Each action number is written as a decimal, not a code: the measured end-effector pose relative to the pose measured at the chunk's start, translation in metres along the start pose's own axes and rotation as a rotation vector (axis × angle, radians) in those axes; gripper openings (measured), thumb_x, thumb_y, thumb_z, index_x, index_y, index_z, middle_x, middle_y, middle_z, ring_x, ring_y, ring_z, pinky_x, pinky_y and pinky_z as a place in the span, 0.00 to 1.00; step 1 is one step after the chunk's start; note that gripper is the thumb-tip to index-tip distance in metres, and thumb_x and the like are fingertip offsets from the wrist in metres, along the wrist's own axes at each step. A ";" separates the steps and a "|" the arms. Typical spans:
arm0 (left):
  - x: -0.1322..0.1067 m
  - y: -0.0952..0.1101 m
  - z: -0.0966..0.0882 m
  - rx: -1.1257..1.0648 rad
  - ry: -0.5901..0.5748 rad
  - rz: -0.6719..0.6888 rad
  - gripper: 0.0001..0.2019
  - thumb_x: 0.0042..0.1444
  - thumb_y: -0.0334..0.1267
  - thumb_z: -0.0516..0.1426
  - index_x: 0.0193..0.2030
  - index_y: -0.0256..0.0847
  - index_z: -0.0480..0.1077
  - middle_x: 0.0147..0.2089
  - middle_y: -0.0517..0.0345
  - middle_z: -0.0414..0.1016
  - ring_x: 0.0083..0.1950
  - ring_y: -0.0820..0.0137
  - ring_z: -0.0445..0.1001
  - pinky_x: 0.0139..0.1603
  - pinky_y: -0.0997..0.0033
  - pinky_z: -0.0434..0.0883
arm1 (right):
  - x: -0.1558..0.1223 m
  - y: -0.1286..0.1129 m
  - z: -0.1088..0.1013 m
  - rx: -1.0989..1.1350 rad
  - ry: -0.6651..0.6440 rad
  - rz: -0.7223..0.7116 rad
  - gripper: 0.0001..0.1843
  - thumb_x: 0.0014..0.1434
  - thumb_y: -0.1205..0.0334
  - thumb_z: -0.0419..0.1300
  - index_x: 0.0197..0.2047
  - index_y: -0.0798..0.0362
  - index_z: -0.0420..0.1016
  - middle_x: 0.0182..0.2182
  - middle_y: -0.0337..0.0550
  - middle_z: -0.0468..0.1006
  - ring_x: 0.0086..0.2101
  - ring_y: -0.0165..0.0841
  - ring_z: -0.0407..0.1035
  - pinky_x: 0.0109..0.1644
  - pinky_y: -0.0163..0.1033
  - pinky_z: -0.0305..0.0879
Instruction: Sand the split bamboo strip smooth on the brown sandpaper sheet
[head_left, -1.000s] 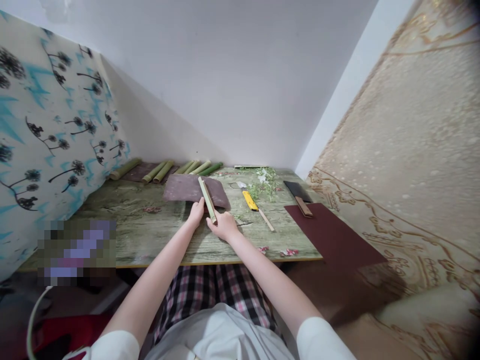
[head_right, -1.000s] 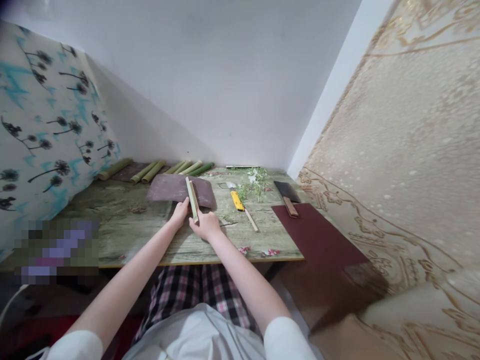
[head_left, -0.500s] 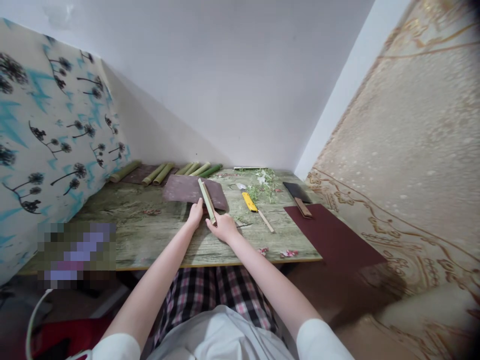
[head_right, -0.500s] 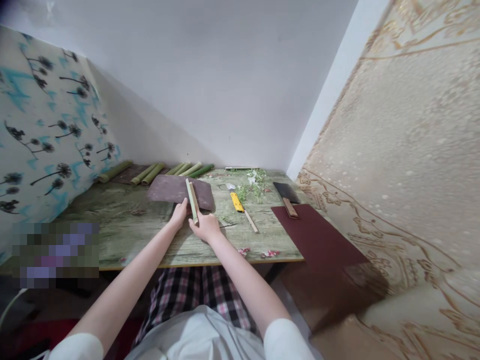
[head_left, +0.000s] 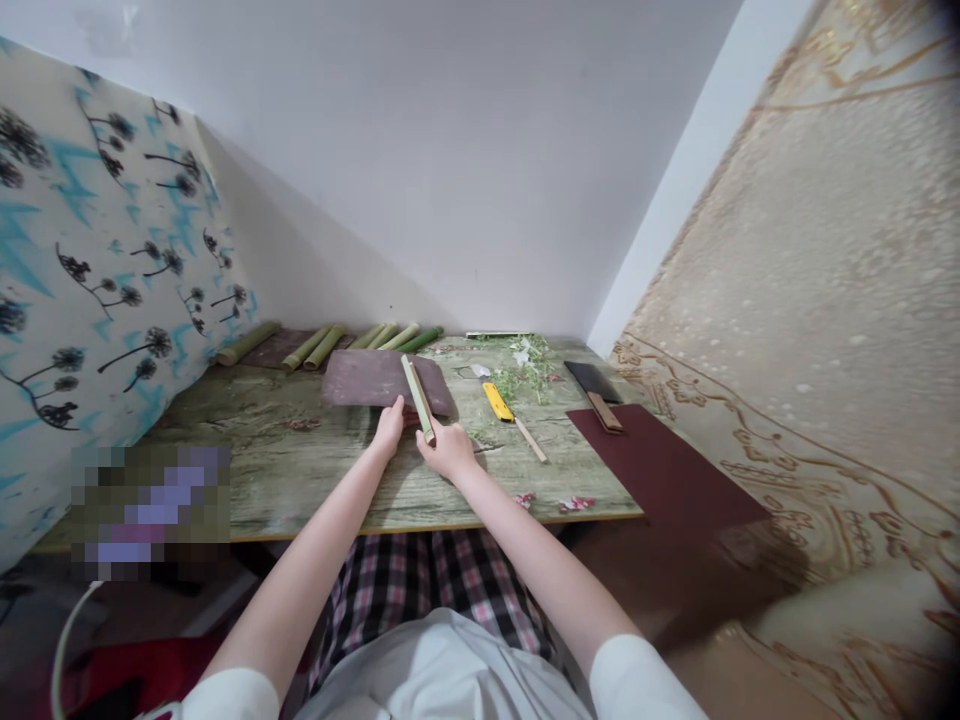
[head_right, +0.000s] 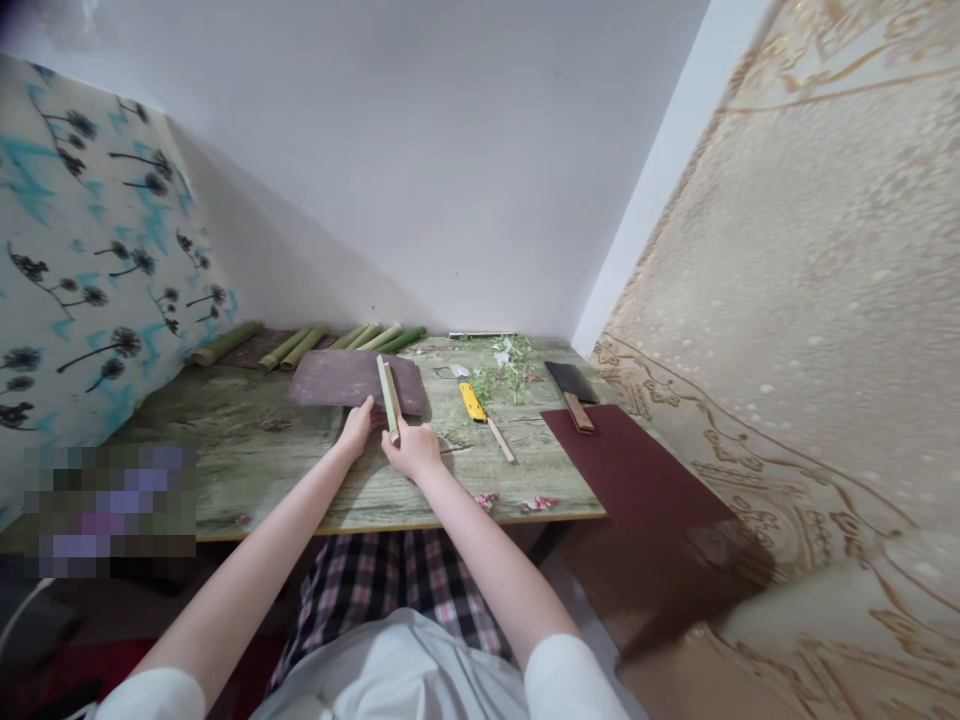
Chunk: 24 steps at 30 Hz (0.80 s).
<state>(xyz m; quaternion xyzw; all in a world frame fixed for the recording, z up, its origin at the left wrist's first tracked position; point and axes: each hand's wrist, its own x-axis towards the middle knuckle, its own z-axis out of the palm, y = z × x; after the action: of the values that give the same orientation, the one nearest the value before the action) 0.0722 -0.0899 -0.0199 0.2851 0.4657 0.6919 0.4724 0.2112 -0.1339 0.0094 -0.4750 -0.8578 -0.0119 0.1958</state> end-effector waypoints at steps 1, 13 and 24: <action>-0.001 0.000 0.001 -0.005 -0.003 -0.001 0.12 0.51 0.41 0.51 0.23 0.36 0.61 0.19 0.54 0.69 0.26 0.67 0.73 0.33 0.65 0.70 | 0.000 0.000 0.000 0.000 -0.007 0.007 0.27 0.59 0.49 0.38 0.57 0.51 0.56 0.29 0.43 0.75 0.30 0.35 0.66 0.36 0.35 0.55; 0.009 0.000 -0.008 -0.129 0.091 -0.015 0.11 0.55 0.40 0.47 0.30 0.35 0.63 0.25 0.53 0.70 0.30 0.67 0.73 0.35 0.64 0.70 | -0.006 -0.001 -0.006 -0.036 -0.027 -0.163 0.27 0.57 0.50 0.42 0.57 0.51 0.56 0.27 0.43 0.74 0.31 0.36 0.65 0.39 0.37 0.55; -0.001 0.005 -0.001 -0.060 0.037 -0.008 0.12 0.52 0.42 0.50 0.24 0.38 0.59 0.18 0.60 0.65 0.25 0.69 0.71 0.32 0.66 0.70 | -0.003 0.001 -0.004 -0.028 -0.014 -0.033 0.28 0.58 0.49 0.40 0.57 0.53 0.55 0.30 0.46 0.75 0.31 0.37 0.66 0.36 0.37 0.55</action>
<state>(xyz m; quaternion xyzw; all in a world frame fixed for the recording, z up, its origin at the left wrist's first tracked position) 0.0697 -0.0920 -0.0163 0.2560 0.4544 0.7087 0.4751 0.2144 -0.1365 0.0121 -0.4634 -0.8667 -0.0239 0.1830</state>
